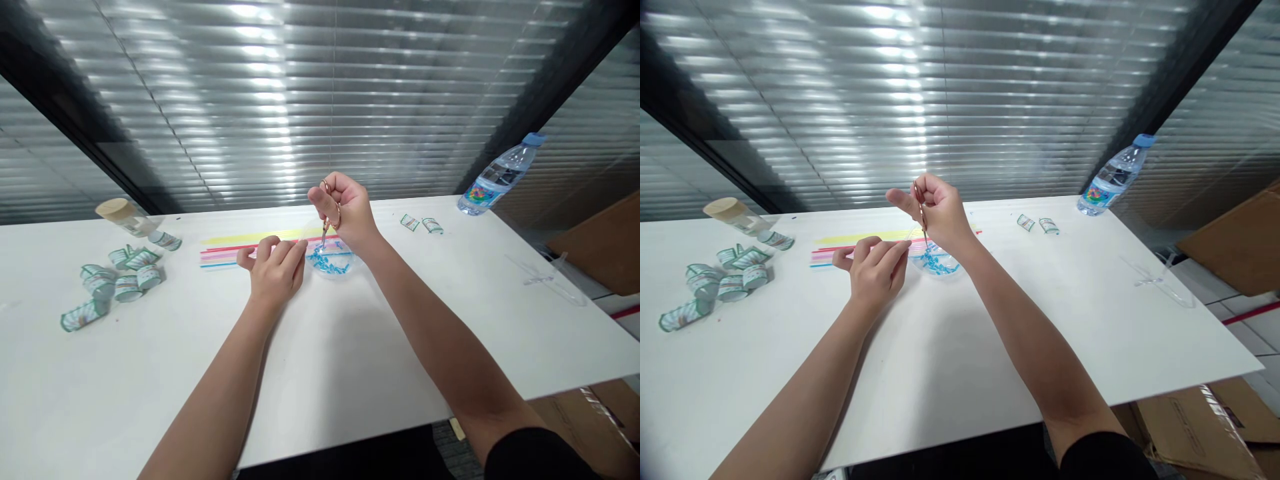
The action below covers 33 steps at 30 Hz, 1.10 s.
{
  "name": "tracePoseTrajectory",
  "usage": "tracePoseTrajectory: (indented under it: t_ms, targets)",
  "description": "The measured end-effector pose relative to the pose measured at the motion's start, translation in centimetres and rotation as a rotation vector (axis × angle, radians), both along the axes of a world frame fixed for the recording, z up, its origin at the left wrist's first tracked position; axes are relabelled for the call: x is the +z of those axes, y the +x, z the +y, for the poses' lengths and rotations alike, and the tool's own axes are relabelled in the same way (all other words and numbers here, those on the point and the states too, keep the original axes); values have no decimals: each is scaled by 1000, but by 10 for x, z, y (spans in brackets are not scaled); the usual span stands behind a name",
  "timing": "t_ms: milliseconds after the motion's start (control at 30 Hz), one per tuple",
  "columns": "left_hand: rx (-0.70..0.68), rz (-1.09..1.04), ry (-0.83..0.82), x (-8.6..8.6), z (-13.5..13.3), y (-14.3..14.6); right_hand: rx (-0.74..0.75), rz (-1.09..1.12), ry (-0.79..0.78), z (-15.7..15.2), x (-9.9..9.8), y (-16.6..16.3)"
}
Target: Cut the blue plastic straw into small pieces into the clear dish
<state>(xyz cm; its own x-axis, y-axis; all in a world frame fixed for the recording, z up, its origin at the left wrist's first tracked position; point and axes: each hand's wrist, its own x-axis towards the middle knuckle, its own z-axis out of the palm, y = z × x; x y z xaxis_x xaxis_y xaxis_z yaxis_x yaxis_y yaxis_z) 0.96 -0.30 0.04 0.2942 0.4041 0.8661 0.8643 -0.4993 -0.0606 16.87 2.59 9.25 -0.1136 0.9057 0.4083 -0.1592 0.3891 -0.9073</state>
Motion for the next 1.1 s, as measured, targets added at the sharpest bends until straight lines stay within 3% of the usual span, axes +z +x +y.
tracePoseTrajectory:
  t_ms: [1100]
  targets:
    - [5,-24,1,-3,2,-4,-50,7,-17,6,5,9]
